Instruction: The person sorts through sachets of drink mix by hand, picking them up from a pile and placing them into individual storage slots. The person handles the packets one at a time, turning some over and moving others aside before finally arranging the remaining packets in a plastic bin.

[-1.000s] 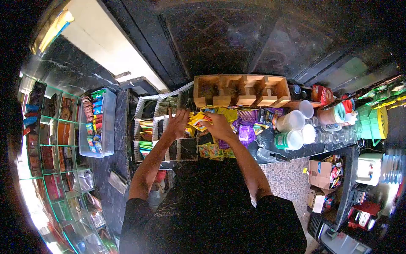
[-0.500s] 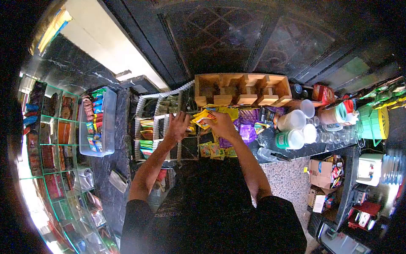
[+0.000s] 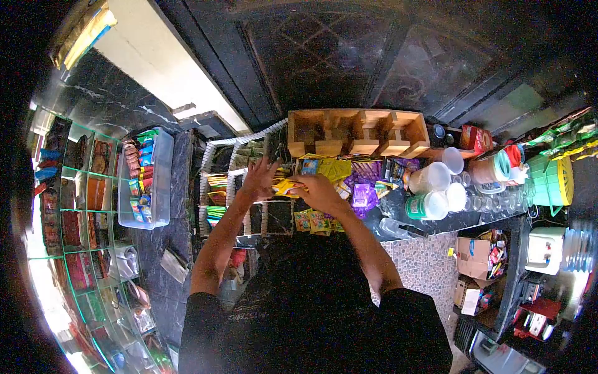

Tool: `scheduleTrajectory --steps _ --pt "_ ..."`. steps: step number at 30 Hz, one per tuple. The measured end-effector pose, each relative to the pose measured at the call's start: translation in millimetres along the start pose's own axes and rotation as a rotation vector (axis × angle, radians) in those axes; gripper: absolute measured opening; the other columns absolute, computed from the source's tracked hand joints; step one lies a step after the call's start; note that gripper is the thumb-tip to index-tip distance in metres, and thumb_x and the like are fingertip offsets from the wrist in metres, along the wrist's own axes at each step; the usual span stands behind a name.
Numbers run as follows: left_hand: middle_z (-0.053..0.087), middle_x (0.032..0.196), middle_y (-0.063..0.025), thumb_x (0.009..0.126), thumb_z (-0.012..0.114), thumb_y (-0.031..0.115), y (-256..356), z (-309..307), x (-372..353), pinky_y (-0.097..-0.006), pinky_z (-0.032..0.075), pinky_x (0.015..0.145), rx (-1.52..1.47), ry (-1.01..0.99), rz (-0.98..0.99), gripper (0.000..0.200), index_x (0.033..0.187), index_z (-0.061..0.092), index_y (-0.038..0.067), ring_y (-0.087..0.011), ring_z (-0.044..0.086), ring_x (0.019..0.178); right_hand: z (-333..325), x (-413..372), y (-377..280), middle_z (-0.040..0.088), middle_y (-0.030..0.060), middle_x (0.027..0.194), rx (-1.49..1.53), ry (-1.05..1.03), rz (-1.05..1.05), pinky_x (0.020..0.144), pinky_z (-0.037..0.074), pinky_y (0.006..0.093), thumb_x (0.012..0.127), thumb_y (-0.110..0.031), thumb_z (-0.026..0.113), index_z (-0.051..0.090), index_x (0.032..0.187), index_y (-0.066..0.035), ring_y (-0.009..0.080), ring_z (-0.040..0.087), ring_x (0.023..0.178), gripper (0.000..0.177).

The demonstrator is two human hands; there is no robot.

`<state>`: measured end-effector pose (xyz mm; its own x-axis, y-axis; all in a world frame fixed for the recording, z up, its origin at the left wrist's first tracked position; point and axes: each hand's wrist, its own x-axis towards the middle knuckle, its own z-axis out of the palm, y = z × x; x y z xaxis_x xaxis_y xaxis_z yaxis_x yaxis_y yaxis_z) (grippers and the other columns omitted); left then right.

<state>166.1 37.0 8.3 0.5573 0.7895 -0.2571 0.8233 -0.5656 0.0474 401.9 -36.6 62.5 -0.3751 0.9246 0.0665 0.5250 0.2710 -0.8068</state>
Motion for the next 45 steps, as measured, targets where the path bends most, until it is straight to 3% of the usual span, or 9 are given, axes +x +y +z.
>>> scheduleTrajectory --steps 9,16,18,24,30,35,37,43,45 --pt "0.028 0.158 -0.028 0.064 0.085 0.009 -31 -15 -2 -0.0623 0.026 0.118 -0.249 -0.074 -0.032 0.112 0.157 0.025 0.026 -0.0482 0.023 0.149 46 13 -2 0.071 0.0207 0.111 0.033 0.024 -0.131 0.087 0.054 0.0472 0.095 -0.026 0.066 0.066 0.126 -0.009 0.0399 0.068 0.1 0.036" --pt "0.038 0.151 -0.0225 0.065 0.064 -0.006 -48 -24 -25 -0.0595 0.03 0.117 -0.363 0.004 -0.182 0.088 0.147 0.045 0.02 -0.0506 0.034 0.14 61 16 16 0.071 0.0207 0.109 -0.05 -0.076 -0.107 0.088 0.054 0.0487 0.093 -0.022 0.065 0.065 0.129 -0.009 0.0398 0.068 0.099 0.037" --pt "0.052 0.136 -0.0234 0.068 0.061 -0.007 -48 -20 -30 -0.0517 0.041 0.11 -0.387 0.287 -0.108 0.075 0.139 0.053 0.015 -0.0476 0.046 0.13 67 12 18 0.071 0.0187 0.109 -0.1 -0.048 -0.119 0.085 0.054 0.0472 0.092 -0.019 0.068 0.065 0.13 -0.011 0.0387 0.068 0.097 0.039" --pt "0.066 0.099 -0.0164 0.071 0.059 -0.005 -35 -16 -40 -0.0451 0.052 0.084 -0.771 0.272 -0.073 0.05 0.119 0.063 0.005 -0.036 0.064 0.093 87 17 28 0.071 0.0198 0.1 -0.204 -0.037 -0.139 0.085 0.052 0.0518 0.093 -0.023 0.067 0.064 0.127 -0.009 0.0407 0.066 0.097 0.037" --pt "0.065 0.093 -0.0125 0.071 0.058 -0.004 -20 -26 -56 -0.0405 0.053 0.071 -0.792 0.227 -0.09 0.044 0.113 0.066 0.005 -0.0295 0.064 0.077 86 24 21 0.068 0.0206 0.109 -0.175 -0.072 -0.078 0.092 0.05 0.0476 0.089 -0.023 0.071 0.064 0.119 -0.002 0.0401 0.063 0.104 0.037" --pt "0.066 0.097 -0.0139 0.071 0.071 0.005 -11 -16 -65 -0.0425 0.053 0.073 -0.69 0.197 -0.021 0.042 0.112 0.066 0.006 -0.0325 0.065 0.082 78 18 20 0.067 0.0216 0.112 -0.222 -0.088 -0.028 0.092 0.05 0.048 0.089 -0.024 0.071 0.064 0.119 -0.001 0.0406 0.063 0.106 0.038" --pt "0.067 0.098 -0.015 0.073 0.076 0.009 -14 16 -61 -0.0462 0.054 0.075 -0.602 0.368 0.132 0.036 0.107 0.066 0.006 -0.0359 0.065 0.086 83 19 24 0.066 0.0213 0.112 -0.222 -0.131 0.022 0.092 0.05 0.0481 0.089 -0.025 0.071 0.064 0.12 -0.001 0.0406 0.062 0.107 0.039" --pt "0.067 0.097 -0.0139 0.077 0.073 0.008 -11 19 -68 -0.0474 0.054 0.078 -0.485 0.284 -0.026 0.024 0.1 0.065 0.006 -0.0369 0.065 0.095 102 18 37 0.066 0.022 0.1 -0.058 0.044 -0.127 0.088 0.051 0.0516 0.087 -0.02 0.074 0.065 0.117 0.001 0.0415 0.063 0.098 0.038" --pt "0.067 0.098 -0.0136 0.078 0.072 0.01 -13 17 -71 -0.0483 0.053 0.081 -0.483 0.272 -0.066 0.022 0.099 0.065 0.006 -0.0361 0.065 0.097 92 15 34 0.067 0.0249 0.109 -0.072 -0.008 0.066 0.09 0.051 0.0509 0.084 -0.019 0.075 0.065 0.118 0.001 0.0415 0.064 0.104 0.041"
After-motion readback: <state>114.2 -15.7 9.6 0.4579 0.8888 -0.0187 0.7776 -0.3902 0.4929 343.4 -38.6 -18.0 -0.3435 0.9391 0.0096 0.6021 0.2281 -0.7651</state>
